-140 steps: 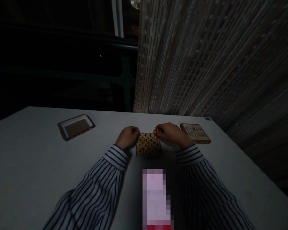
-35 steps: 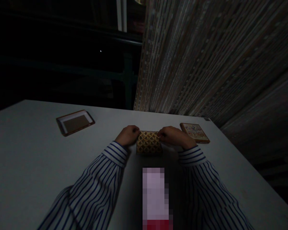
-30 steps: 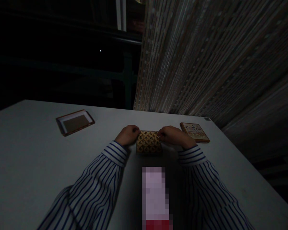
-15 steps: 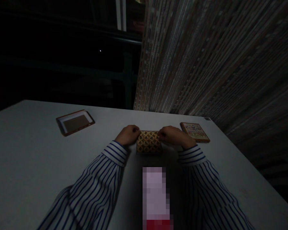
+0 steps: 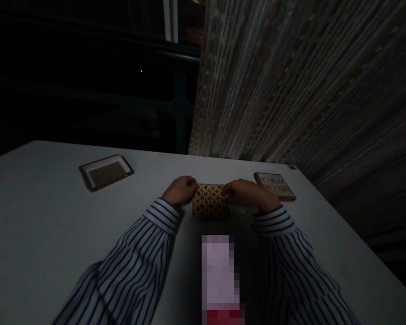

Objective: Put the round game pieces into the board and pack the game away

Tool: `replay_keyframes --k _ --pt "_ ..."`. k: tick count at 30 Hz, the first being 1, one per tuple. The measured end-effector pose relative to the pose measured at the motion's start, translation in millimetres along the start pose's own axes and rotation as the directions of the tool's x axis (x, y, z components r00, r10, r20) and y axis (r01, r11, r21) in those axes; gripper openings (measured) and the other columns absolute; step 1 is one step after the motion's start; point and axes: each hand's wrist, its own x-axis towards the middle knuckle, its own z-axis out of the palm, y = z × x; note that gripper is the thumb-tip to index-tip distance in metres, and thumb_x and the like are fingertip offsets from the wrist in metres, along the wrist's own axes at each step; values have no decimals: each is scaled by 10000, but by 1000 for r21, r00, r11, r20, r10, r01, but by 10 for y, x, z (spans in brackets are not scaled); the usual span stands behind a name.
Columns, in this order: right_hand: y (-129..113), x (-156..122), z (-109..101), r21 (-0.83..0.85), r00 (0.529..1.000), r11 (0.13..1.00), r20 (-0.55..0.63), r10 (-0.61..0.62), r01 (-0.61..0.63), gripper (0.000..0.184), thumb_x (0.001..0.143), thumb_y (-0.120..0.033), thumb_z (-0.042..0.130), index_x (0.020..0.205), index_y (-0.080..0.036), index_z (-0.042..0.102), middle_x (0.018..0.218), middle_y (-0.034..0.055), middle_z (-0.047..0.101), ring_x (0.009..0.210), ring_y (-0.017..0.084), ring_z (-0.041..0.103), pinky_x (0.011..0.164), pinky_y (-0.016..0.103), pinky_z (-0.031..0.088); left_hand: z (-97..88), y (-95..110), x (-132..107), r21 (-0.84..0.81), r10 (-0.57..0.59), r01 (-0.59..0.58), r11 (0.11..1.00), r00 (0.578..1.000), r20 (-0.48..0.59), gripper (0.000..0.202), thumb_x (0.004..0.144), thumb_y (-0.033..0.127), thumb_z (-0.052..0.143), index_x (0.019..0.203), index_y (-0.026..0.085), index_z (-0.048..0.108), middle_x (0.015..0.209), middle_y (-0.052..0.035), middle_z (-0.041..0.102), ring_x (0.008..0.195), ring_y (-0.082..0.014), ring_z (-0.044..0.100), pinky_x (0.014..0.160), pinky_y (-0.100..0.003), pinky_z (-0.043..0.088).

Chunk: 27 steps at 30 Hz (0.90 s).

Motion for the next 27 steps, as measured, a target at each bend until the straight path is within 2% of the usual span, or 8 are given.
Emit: replay_keyframes --k 3,10,16,27 --pt "-29 5 -1 -6 1000 1000 20 -2 2 286 737 -251 498 992 -299 618 917 19 651 796 167 588 615 243 392 -2 -8 0 4 47 -48 999 998 29 328 739 379 471 887 146 649 896 -84 667 826 -187 596 727 -259 445" --pt "-41 13 12 -6 998 1000 51 -20 20 296 748 -262 495 1019 -295 609 955 24 647 821 165 587 659 255 407 -13 -2 -12 17 53 -53 998 998 29 337 744 387 455 883 145 644 892 -85 665 834 -190 594 707 -249 445" --pt "-65 5 -15 -29 998 1000 70 -7 9 301 732 -250 496 1007 -297 611 920 22 651 798 175 592 614 251 399 -8 -11 -9 17 67 -67 998 997 32 347 741 392 451 880 142 647 874 -80 667 811 -185 595 702 -255 448" --pt "-88 -1 -20 -36 998 999 63 -17 19 297 742 -234 493 1011 -291 606 937 24 649 816 167 587 629 247 397 -24 10 -24 18 53 -53 998 999 5 335 723 384 485 875 139 655 857 -77 674 797 -186 600 711 -252 451"
